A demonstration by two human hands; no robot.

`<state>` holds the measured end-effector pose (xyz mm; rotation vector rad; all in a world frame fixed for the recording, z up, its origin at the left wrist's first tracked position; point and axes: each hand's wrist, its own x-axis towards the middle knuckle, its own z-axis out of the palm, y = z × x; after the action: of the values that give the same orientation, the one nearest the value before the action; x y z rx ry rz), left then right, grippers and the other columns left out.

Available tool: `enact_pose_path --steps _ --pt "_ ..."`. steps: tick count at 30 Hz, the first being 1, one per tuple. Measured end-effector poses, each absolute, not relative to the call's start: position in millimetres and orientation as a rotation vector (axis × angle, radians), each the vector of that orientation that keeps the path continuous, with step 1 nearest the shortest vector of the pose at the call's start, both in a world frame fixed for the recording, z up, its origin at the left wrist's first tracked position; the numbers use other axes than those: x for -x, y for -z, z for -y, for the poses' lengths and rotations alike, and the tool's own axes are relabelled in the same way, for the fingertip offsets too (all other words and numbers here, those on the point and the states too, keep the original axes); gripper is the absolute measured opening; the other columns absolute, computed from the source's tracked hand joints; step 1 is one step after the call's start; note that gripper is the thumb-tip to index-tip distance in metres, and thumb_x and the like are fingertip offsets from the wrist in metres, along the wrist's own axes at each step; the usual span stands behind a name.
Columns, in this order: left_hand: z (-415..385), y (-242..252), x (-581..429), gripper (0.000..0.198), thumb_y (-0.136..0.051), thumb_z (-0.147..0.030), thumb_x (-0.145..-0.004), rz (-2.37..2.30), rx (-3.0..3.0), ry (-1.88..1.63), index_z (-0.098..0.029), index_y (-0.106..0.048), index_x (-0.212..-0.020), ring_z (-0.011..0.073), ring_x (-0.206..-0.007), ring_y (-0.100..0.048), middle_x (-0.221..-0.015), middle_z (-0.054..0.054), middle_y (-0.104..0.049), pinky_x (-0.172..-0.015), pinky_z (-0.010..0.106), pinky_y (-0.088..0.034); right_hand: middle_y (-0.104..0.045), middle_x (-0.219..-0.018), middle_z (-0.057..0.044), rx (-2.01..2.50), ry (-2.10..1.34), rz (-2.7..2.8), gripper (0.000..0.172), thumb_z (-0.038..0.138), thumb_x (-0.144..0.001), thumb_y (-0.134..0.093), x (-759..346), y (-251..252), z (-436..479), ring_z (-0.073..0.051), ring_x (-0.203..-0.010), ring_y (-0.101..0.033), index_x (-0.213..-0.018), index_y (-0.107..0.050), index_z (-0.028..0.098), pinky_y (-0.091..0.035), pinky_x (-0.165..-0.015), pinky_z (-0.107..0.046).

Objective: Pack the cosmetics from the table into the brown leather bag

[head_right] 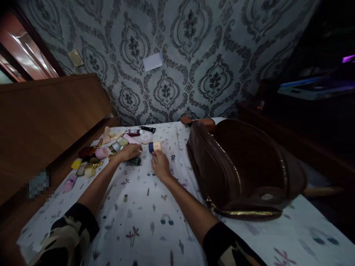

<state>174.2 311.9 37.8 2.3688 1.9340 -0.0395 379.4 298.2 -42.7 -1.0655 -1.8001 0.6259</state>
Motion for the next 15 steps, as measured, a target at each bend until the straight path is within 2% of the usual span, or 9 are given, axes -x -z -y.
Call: enact_pose_path --steps 4,7,9,12,15 --pt "-314 -39 -172 0.023 -0.051 -0.028 -0.087 -2.026 -2.379 0.005 -0.027 -0.070 -0.101 0.0310 -0.120 -0.058 -0.114 0.008 -0.071 -0.100 0.047 -0.042 -0.067 -0.106 -0.011 1.070 -0.619 1.800 0.033 0.013 -0.079 -0.050 -379 44 -299 -0.024 -0.098 -0.062 -0.107 -0.067 0.016 -0.049 -0.094 -0.041" --pt "-319 -37 -178 0.023 -0.047 -0.024 -0.089 -2.149 -2.351 -0.065 -0.022 -0.069 -0.096 0.0321 -0.113 -0.061 -0.106 0.012 -0.071 -0.100 0.051 -0.041 -0.065 -0.118 -0.014 1.072 -0.613 1.794 0.041 0.013 -0.079 -0.051 -378 45 -301 -0.024 -0.098 -0.062 -0.117 -0.065 0.014 -0.050 -0.094 -0.042" --pt "-324 -37 -185 0.026 -0.043 -0.023 -0.093 -2.218 -2.334 -0.151 -0.021 -0.067 -0.103 0.0308 -0.112 -0.061 -0.108 0.013 -0.070 -0.100 0.049 -0.042 -0.064 -0.121 -0.014 1.069 -0.609 1.792 0.044 0.012 -0.079 -0.051 -378 46 -301 -0.024 -0.099 -0.063 -0.121 -0.064 0.015 -0.050 -0.095 -0.042" --pt "-338 -34 -198 0.033 -0.039 -0.026 -0.097 -2.262 -2.325 -0.306 -0.020 -0.056 -0.124 0.0278 -0.121 -0.055 -0.126 0.014 -0.062 -0.101 0.043 -0.043 -0.066 -0.119 -0.013 1.063 -0.602 1.795 0.044 0.012 -0.080 -0.050 -378 47 -302 -0.024 -0.102 -0.063 -0.121 -0.064 0.016 -0.049 -0.098 -0.043" --pt "-356 -29 -209 0.044 -0.038 -0.030 -0.099 -2.245 -2.313 -0.378 -0.017 -0.043 -0.141 0.0268 -0.132 -0.047 -0.142 0.016 -0.050 -0.107 0.042 -0.039 -0.068 -0.117 -0.012 1.044 -0.603 1.821 0.042 0.011 -0.080 -0.051 -377 48 -301 -0.025 -0.107 -0.062 -0.119 -0.066 0.017 -0.048 -0.100 -0.044"
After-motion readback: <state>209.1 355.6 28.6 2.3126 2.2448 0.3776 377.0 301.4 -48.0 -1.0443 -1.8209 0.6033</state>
